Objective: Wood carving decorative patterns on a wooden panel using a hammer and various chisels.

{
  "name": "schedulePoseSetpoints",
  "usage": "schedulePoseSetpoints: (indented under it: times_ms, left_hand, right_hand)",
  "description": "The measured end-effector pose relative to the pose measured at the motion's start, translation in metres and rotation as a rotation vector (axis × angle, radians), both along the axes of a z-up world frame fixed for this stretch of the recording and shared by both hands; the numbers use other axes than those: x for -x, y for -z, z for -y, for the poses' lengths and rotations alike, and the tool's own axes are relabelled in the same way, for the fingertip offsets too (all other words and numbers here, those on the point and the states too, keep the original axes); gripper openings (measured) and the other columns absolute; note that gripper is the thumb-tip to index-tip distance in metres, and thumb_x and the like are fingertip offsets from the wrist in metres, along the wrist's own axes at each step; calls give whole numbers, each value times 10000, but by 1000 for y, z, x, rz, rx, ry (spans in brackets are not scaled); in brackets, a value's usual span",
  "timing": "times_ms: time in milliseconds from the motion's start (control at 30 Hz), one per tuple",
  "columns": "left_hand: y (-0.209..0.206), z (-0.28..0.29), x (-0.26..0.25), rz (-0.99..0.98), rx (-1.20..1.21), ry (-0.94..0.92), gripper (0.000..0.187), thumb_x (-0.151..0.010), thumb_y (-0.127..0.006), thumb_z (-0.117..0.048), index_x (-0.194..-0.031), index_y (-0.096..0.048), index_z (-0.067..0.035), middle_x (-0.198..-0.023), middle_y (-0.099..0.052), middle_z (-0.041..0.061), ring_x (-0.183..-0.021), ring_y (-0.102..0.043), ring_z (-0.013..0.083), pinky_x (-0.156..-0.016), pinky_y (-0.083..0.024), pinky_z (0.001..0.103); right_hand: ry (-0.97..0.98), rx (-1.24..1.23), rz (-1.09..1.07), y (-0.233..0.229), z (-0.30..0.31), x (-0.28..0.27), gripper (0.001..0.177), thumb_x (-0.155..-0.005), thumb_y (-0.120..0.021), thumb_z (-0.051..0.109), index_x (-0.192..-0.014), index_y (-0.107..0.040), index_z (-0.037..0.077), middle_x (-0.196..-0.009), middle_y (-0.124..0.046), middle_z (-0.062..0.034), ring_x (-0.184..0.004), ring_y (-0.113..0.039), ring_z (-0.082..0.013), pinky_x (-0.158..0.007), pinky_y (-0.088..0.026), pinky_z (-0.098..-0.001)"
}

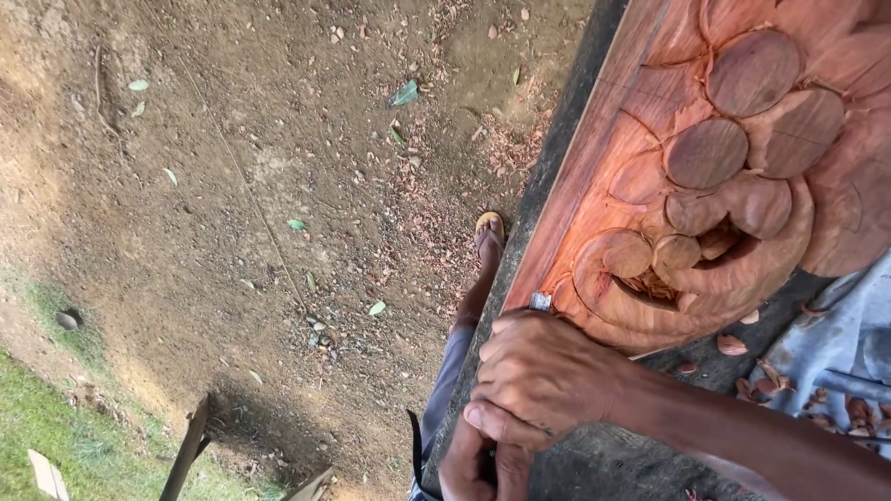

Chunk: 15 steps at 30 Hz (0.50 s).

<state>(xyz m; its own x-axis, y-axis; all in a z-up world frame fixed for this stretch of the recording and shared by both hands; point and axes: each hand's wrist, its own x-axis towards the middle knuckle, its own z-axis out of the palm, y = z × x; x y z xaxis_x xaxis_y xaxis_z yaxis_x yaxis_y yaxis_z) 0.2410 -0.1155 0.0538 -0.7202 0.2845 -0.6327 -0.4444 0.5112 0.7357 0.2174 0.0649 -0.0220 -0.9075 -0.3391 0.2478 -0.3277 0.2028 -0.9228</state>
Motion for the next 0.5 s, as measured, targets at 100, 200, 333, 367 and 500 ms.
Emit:
schedulePoseSetpoints:
  times_ms: [100, 200, 333, 367, 500]
  left_hand:
    - [4, -2, -2, -43, -77, -13, 250, -1024, -595, -195, -1119, -656, 28, -830, -680, 26, -747, -625, 73, -688, -487, 224]
    - [8, -1, -6, -59, -147, -57, 241, -1028, -604, -163, -1145, -652, 42, -912, -710, 51, -818, -651, 89, -753, -508, 231]
    - [3, -10, -1, -107, -189, -39, 221, -1033, -608, -111, -1164, -645, 62, -1004, -707, 94, -928, -655, 130, -843, -505, 254]
    - [0, -15, 4, -106, -190, -32, 221, -1033, -608, -111, -1164, -645, 62, -1004, -707, 94, -928, -655, 130, -843, -505, 254]
    - [-1, -20, 9, -202, -131, 49, 175, -1042, -545, -76, -1127, -645, 40, -996, -712, 107, -932, -692, 155, -829, -543, 259]
  right_hand:
    - [28, 1, 5, -4, -2, 1, 392, -962, -554, 297, -611, -612, 131, -542, -518, -33, -574, -528, -226, -675, -443, -428]
    - [47, 13, 4, -4, -2, 2, 379, -952, -563, 294, -615, -615, 129, -557, -527, -30, -596, -535, -221, -697, -443, -422]
    - [64, 7, 14, -4, -1, 0, 385, -955, -562, 292, -611, -611, 126, -563, -533, -25, -617, -543, -217, -722, -444, -416]
    - [70, 8, 14, -3, 0, 0, 385, -955, -562, 292, -611, -611, 126, -563, -533, -25, -617, -543, -217, -722, -444, -416]
    - [64, -64, 16, -2, -3, 3, 377, -928, -570, 290, -585, -611, 140, -524, -524, -28, -568, -522, -221, -688, -432, -423]
